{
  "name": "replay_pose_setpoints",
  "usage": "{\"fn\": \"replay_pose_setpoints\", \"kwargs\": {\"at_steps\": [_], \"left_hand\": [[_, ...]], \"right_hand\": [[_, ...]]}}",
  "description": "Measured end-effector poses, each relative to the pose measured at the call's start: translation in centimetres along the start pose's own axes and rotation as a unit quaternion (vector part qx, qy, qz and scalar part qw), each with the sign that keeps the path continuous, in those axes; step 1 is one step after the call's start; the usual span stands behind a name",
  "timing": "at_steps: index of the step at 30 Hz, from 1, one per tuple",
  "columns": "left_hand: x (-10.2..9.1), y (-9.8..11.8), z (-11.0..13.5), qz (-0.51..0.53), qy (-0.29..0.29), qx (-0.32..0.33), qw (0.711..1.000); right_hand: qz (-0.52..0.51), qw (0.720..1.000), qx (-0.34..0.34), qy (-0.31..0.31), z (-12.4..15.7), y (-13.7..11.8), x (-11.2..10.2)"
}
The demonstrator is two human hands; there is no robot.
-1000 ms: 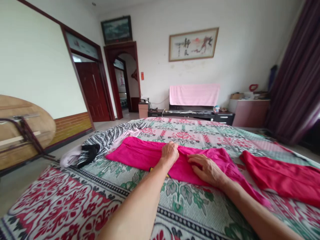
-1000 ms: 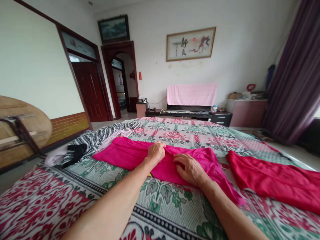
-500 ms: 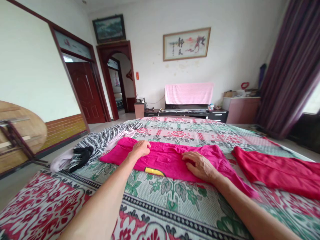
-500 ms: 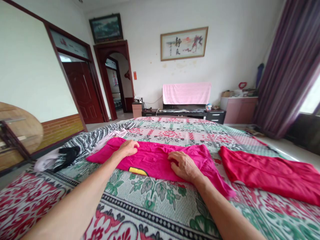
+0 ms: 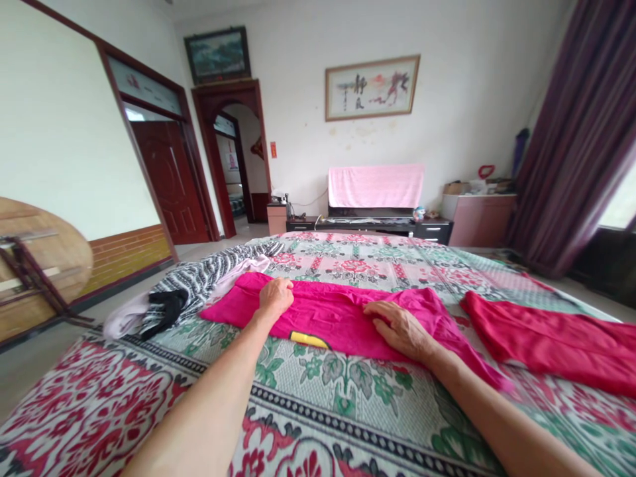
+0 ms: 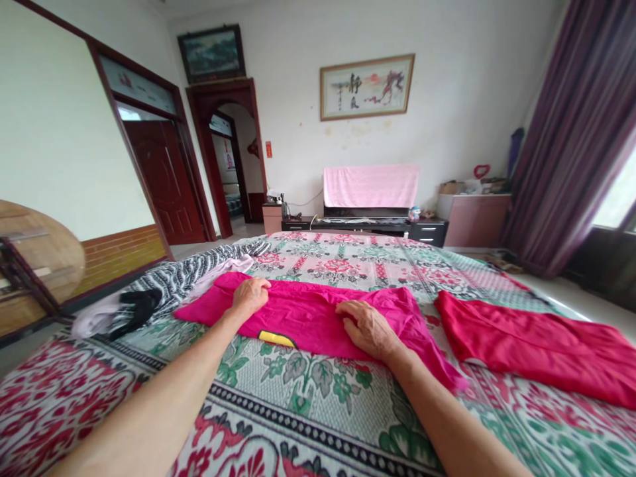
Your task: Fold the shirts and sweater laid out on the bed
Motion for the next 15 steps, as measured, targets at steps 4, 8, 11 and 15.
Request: {"fn": "replay_pose_setpoints", "kwargs": {"at_steps": [4, 8, 11, 15], "left_hand": [[-1.3, -2.0, -0.8, -0.017, 0.025, -0.085, 0.996], [-2.6, -5.0, -1.2, -0.043, 0.017, -0.130, 0.990], [-3.2, -7.1, -1.4, -0.068, -0.006, -0.140, 0.988], [-3.2, -8.9, -1.9, -0.093, -0.031, -0.152, 0.983]], "right_hand": [[0.016, 1.000, 0.007, 0.007, 0.2, 0.5, 0.3], [0.033, 0.999, 0.014, 0.011, 0.3, 0.9, 0.6], [0.037, 0.999, 0.010, 0.009, 0.2, 0.9, 0.8], [0.029, 0.999, 0.011, 0.010, 0.3, 1.2, 1.0]]}}
Point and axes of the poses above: each hand's wrist, its own z-axis away from the middle knuckle, its own x-axis out of the palm, y = z × x, the point moved 3 cm from there along -z, towards the middle knuckle, and after that the axes turned 6 degrees about -x, right-handed, at the moved point
